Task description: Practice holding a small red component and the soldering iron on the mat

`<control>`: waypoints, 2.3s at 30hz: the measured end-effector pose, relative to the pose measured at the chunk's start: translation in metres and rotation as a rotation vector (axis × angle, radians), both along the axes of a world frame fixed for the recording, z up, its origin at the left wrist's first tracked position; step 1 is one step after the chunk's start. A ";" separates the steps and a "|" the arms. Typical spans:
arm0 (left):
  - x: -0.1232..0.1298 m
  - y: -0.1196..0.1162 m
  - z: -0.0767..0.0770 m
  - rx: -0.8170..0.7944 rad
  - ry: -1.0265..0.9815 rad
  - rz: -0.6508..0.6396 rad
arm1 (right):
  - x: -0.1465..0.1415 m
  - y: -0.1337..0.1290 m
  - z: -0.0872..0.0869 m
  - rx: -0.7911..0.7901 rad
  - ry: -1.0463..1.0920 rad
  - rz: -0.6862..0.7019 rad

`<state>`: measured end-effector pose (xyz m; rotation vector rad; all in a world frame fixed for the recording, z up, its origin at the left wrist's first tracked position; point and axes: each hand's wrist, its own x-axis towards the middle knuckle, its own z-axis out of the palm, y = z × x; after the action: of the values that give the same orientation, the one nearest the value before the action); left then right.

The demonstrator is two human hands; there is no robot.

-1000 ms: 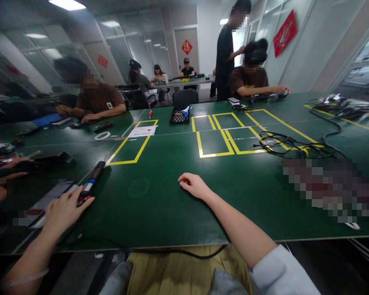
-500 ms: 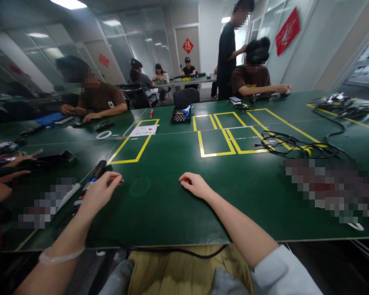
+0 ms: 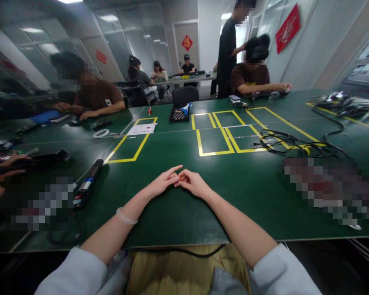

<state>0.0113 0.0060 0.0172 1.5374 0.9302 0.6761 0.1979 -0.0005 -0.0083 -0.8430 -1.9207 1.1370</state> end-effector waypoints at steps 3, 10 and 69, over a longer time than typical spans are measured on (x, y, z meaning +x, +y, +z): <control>-0.005 0.001 -0.009 -0.044 -0.049 0.084 | 0.001 0.001 0.000 0.025 -0.014 -0.055; -0.006 0.003 -0.011 -0.025 -0.020 0.072 | 0.002 0.000 0.002 0.060 -0.055 -0.110; -0.007 0.002 -0.014 0.000 0.009 0.082 | 0.002 0.002 -0.002 0.328 -0.279 -0.166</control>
<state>0.0042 0.0083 0.0032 1.5100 1.0040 0.7284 0.2001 0.0015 -0.0102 -0.9927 -2.1407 0.6066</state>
